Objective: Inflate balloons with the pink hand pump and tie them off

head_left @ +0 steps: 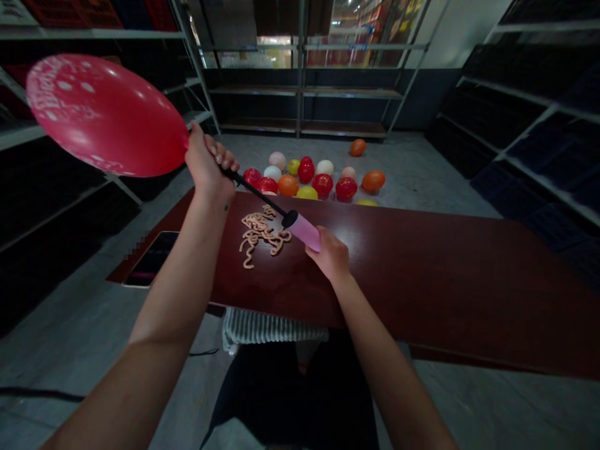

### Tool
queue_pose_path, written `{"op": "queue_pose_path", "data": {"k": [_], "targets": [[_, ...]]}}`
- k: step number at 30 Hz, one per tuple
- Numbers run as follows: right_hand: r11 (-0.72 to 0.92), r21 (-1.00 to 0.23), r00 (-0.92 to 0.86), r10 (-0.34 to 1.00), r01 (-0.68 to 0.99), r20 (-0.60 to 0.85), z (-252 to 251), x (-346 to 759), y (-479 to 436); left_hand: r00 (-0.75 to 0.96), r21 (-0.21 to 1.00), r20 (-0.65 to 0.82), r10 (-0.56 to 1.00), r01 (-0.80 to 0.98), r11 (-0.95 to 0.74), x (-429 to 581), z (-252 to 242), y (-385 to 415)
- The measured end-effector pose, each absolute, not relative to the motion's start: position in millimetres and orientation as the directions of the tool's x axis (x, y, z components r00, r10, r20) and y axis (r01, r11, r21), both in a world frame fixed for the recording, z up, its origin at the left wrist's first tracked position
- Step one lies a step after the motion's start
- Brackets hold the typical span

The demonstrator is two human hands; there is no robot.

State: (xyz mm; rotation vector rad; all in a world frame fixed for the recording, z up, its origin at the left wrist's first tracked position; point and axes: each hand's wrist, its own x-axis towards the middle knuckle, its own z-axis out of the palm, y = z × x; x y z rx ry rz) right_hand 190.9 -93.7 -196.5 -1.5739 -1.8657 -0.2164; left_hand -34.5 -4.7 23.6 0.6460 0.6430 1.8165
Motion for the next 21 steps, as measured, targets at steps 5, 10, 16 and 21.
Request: {"op": "queue_pose_path", "data": {"k": [5, 10, 16, 21], "targets": [[0.174, -0.380, 0.088, 0.809, 0.908, 0.581, -199.5, 194.8, -92.4, -0.248, 0.779, 0.178, 0.952, -0.556, -0.290, 33.1, 24.7, -0.1], [0.099, -0.422, 0.173, 0.810, 0.901, 0.560, -198.6, 194.3, -90.8, -0.164, 0.799, 0.090, 0.982, -0.576, -0.170, 88.2, -16.5, -4.5], [0.119, -0.372, 0.127, 0.810, 0.920, 0.573, -196.1, 196.6, -91.5, -0.163, 0.746, -0.022, 0.986, -0.660, -0.092, 87.8, -43.0, -12.8], [0.211, -0.254, -0.016, 0.797, 0.944, 0.604, -194.4, 194.1, -93.3, -0.198, 0.686, -0.088, 0.976, -0.723, -0.085, 45.8, -47.3, -14.6]]}}
